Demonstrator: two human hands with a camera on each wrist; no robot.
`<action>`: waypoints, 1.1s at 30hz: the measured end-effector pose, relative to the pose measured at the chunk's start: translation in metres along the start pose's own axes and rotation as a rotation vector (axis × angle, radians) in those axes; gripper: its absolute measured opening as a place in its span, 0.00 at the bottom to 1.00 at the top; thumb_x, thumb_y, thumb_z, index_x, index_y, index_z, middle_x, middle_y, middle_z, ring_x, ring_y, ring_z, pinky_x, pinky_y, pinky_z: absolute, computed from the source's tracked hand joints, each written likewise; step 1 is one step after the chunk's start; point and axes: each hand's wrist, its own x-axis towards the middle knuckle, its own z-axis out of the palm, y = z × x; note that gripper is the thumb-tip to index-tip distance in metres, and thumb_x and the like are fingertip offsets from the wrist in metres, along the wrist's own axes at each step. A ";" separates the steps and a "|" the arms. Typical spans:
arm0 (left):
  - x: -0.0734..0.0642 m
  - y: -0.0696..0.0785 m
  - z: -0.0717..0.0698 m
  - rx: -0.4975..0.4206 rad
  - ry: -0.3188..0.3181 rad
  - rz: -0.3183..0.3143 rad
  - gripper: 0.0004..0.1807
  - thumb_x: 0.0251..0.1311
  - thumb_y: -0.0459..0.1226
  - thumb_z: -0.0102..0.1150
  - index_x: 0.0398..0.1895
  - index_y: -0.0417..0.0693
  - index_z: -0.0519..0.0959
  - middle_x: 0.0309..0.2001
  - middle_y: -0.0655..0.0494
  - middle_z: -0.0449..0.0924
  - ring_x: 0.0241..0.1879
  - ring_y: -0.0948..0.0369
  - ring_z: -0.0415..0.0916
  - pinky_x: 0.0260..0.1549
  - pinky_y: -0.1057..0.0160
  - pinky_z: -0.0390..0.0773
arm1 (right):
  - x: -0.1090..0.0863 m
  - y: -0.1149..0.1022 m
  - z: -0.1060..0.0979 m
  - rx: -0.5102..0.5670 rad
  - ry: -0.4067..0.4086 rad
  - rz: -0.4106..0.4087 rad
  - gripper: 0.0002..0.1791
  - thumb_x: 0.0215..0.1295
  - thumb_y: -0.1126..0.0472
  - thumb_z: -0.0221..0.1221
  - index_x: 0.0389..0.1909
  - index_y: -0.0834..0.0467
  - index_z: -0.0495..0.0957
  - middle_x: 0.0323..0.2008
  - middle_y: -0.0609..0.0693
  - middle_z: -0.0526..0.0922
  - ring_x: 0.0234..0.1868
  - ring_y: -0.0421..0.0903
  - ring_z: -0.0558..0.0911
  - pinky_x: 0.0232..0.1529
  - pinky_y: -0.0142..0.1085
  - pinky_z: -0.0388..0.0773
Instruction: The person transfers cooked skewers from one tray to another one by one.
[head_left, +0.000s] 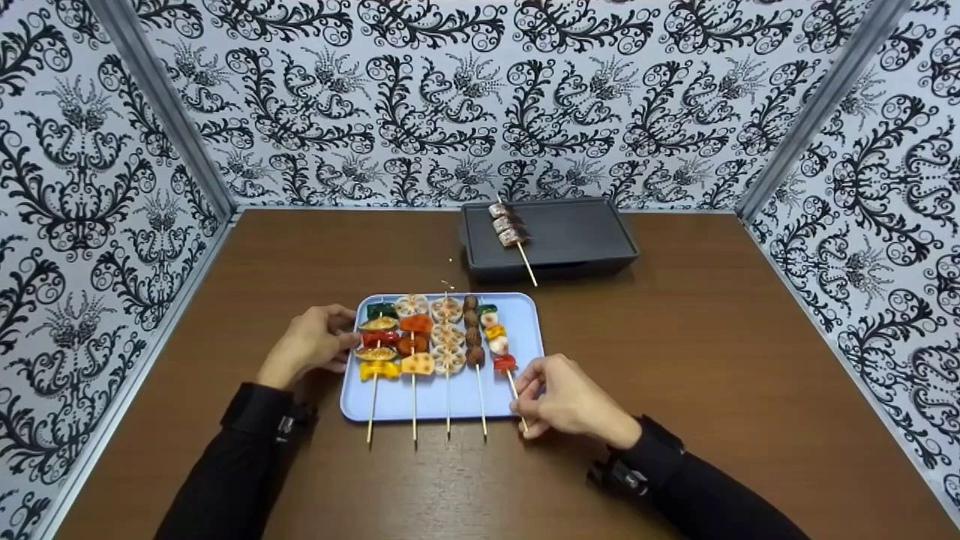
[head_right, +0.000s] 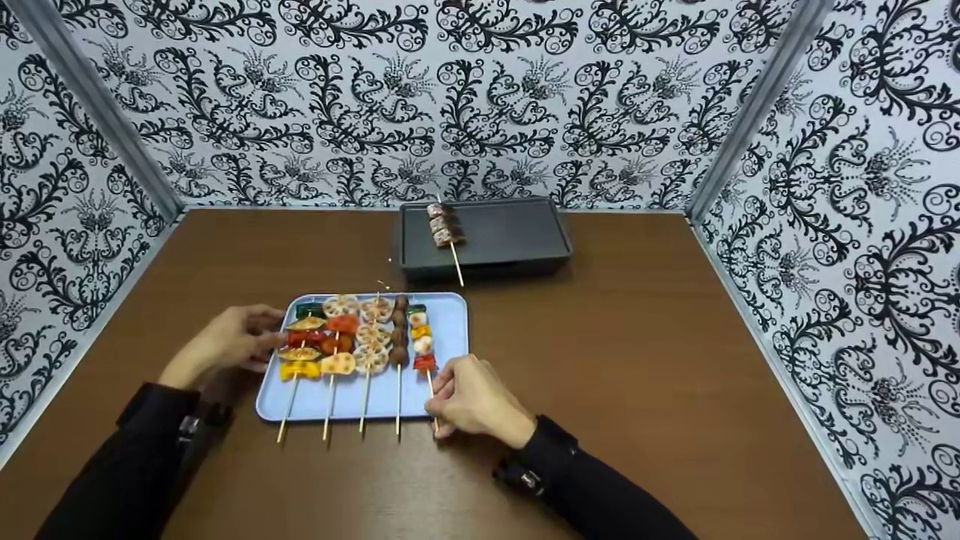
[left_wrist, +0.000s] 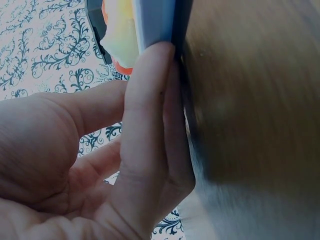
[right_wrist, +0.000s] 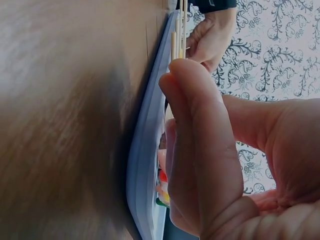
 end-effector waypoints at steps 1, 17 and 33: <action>0.000 0.000 0.000 0.002 -0.001 0.006 0.27 0.86 0.35 0.66 0.82 0.39 0.76 0.63 0.30 0.85 0.37 0.56 0.92 0.36 0.58 0.99 | 0.000 0.000 0.000 0.011 -0.005 0.002 0.10 0.70 0.71 0.73 0.47 0.69 0.83 0.35 0.55 0.89 0.25 0.42 0.93 0.31 0.38 0.97; 0.002 -0.001 -0.001 0.000 -0.004 -0.009 0.28 0.87 0.35 0.65 0.84 0.38 0.74 0.70 0.26 0.82 0.38 0.55 0.92 0.36 0.57 0.99 | 0.009 -0.003 0.011 0.047 -0.005 0.015 0.12 0.71 0.67 0.78 0.46 0.67 0.85 0.34 0.53 0.88 0.24 0.40 0.92 0.31 0.36 0.96; 0.002 -0.003 0.002 0.024 0.006 0.041 0.28 0.85 0.34 0.66 0.82 0.36 0.76 0.59 0.29 0.87 0.35 0.57 0.93 0.35 0.59 0.99 | 0.009 0.001 0.013 0.047 0.004 -0.010 0.13 0.75 0.65 0.78 0.51 0.68 0.88 0.35 0.55 0.90 0.23 0.42 0.92 0.30 0.39 0.97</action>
